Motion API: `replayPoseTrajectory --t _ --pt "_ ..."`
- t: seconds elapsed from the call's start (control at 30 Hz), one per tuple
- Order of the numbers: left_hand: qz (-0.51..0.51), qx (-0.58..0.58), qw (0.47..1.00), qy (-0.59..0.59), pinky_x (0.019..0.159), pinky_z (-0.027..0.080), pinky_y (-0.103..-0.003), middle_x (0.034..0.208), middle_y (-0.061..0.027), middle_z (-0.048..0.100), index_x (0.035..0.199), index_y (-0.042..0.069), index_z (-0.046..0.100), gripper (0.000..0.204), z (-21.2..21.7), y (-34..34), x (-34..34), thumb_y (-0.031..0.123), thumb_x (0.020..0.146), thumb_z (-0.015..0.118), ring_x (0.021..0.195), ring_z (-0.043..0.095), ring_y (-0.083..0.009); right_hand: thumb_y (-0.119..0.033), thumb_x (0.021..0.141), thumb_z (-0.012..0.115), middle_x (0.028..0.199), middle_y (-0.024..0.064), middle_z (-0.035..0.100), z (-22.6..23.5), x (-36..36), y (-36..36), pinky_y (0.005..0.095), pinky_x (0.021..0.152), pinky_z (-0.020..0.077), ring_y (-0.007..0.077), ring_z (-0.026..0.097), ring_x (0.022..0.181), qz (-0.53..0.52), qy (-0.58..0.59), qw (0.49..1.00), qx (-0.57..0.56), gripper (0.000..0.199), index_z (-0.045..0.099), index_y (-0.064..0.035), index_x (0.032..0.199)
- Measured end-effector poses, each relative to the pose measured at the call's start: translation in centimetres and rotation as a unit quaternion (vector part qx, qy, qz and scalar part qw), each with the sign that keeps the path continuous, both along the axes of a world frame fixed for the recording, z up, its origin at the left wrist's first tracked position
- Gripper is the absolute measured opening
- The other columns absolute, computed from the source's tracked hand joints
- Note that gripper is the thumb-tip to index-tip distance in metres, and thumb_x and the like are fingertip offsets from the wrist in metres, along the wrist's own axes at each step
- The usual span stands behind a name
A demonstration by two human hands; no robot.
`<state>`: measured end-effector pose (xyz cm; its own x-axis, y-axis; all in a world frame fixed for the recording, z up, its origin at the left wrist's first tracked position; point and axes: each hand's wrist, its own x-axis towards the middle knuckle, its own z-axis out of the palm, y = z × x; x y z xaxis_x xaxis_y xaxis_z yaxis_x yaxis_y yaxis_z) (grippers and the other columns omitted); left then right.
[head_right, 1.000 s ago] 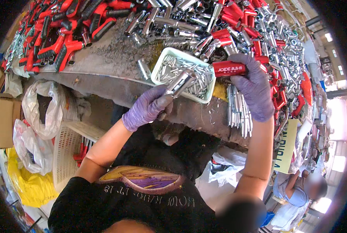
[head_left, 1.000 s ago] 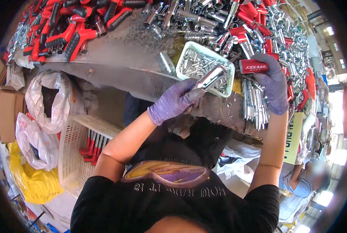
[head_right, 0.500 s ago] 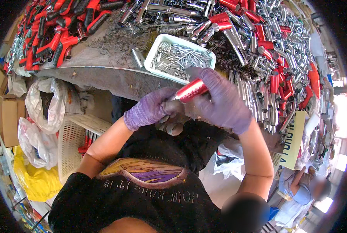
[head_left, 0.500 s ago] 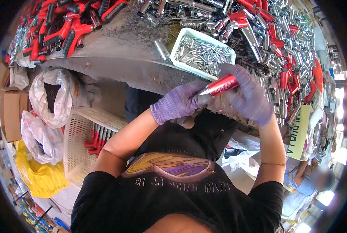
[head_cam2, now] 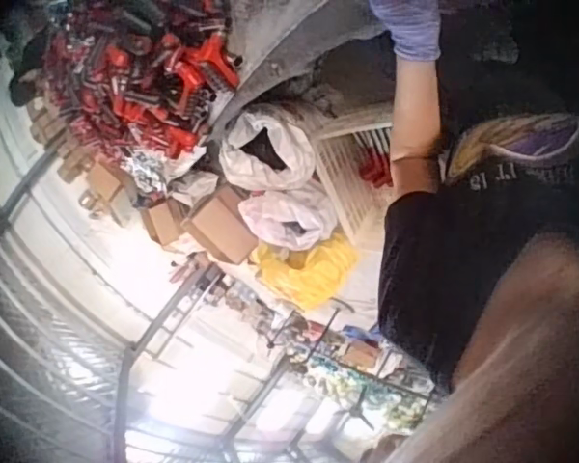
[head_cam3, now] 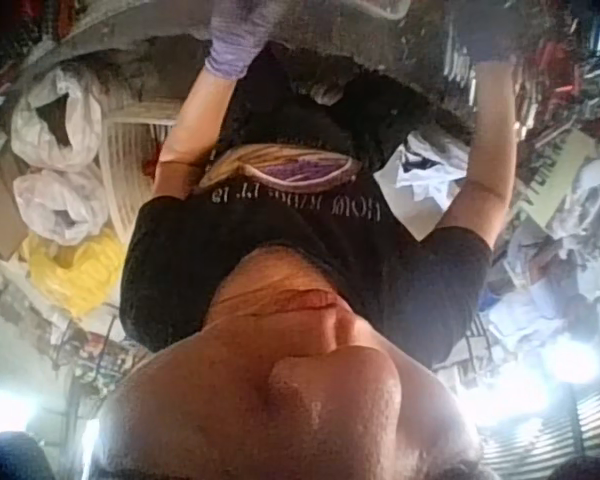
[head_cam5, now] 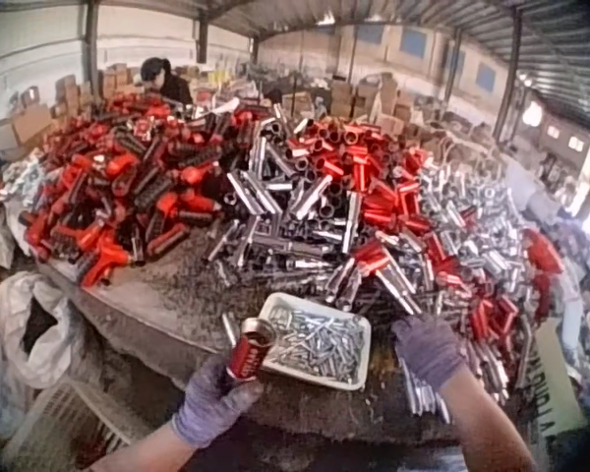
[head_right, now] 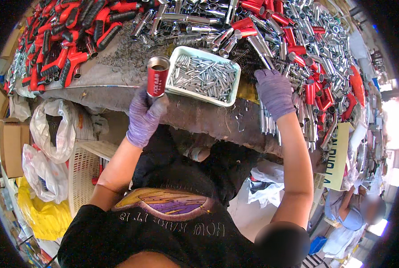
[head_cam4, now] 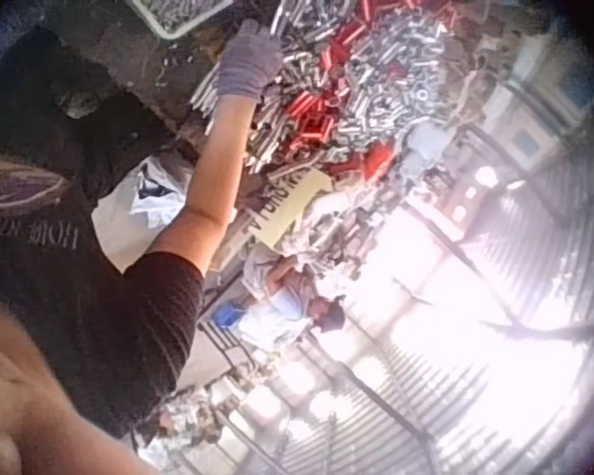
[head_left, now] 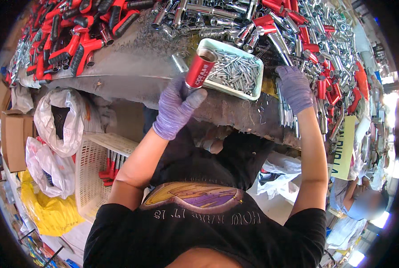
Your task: Assembling hand tools by inserting metal shafts and springs into handles at a factory workbench.
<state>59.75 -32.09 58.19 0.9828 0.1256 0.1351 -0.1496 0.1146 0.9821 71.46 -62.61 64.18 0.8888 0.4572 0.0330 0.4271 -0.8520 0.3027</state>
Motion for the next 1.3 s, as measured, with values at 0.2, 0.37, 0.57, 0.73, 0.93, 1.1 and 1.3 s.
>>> replayPoseTrajectory --t 0.2,0.37,0.57,0.73,0.93,1.1,1.3 --pt "0.06 0.054 0.993 -0.084 0.067 0.046 -0.027 0.087 -0.0014 0.061 0.11 0.005 0.057 0.049 -2.0 2.3 0.9 0.029 0.073 0.078 0.073 0.053 -0.0097 -0.016 0.082 0.058 0.103 0.015 0.063 1.5 -0.2 -0.1 0.0426 0.084 0.0475 0.0335 0.059 0.096 -0.019 0.002 0.987 0.161 0.032 0.056 -0.0093 0.113" --pt "0.035 0.05 0.996 -0.072 0.067 0.045 -0.025 0.085 -0.0007 0.06 0.112 0.005 0.057 0.049 -0.5 2.7 1.1 0.025 0.074 0.078 0.072 0.051 -0.0085 -0.009 0.086 0.055 0.102 0.0158 0.065 4.7 -1.6 1.4 0.039 0.076 0.0508 0.0313 0.064 0.09 -0.082 -0.062 0.971 0.218 0.029 0.055 -0.0081 0.115" --pt "-0.006 0.099 0.994 -0.044 0.068 0.046 -0.026 0.083 -0.0014 0.06 0.115 0.006 0.057 0.051 0.3 3.6 1.3 0.024 0.073 0.079 0.072 0.052 -0.0089 0.0 0.081 0.064 0.101 0.0096 0.065 10.4 -5.3 8.4 0.024 0.076 0.0509 0.0133 0.062 0.088 0.092 0.158 0.715 0.675 0.024 0.057 0.0005 0.104" --pt "-0.072 0.101 0.989 -0.084 0.068 0.048 -0.03 0.079 -0.0048 0.062 0.114 0.007 0.059 0.05 1.0 3.8 1.7 0.028 0.072 0.079 0.069 0.057 -0.0134 -0.004 0.078 0.068 0.092 0.008 0.066 12.0 -3.9 13.9 0.0298 0.073 0.0512 0.0211 0.065 0.081 0.277 0.147 0.856 0.41 0.014 0.062 -0.0048 0.092" --pt "-0.059 0.158 0.978 -0.119 0.065 0.049 -0.033 0.079 -0.0123 0.062 0.114 0.008 0.059 0.053 0.0 4.0 2.3 0.035 0.072 0.077 0.07 0.062 -0.0216 -0.014 0.077 0.069 0.08 0.0109 0.062 14.0 -3.1 17.5 0.035 0.065 0.049 0.0297 0.061 0.072 0.283 0.165 0.912 0.249 0.014 0.063 -0.0078 0.088" --pt "-0.101 0.029 0.993 -0.059 0.069 0.048 -0.03 0.085 -0.0065 0.061 0.118 0.007 0.056 0.055 -0.4 5.4 2.1 0.035 0.075 0.076 0.074 0.057 -0.0134 -0.022 0.083 0.064 0.079 0.0055 0.063 14.8 -0.1 20.2 0.0308 0.064 0.048 0.0195 0.062 0.069 0.268 0.285 0.875 0.286 0.021 0.064 -0.0071 0.099" --pt "-0.1 -0.122 0.986 -0.046 0.082 0.046 -0.03 0.1 -0.0019 0.061 0.126 0.006 0.051 0.053 -0.3 6.3 1.6 0.024 0.081 0.072 0.089 0.054 -0.0106 -0.034 0.088 0.056 0.108 0.0125 0.063 11.6 9.1 30.8 0.038 0.084 0.0474 0.032 0.06 0.099 0.252 0.048 0.935 0.246 0.036 0.059 -0.0089 0.114"
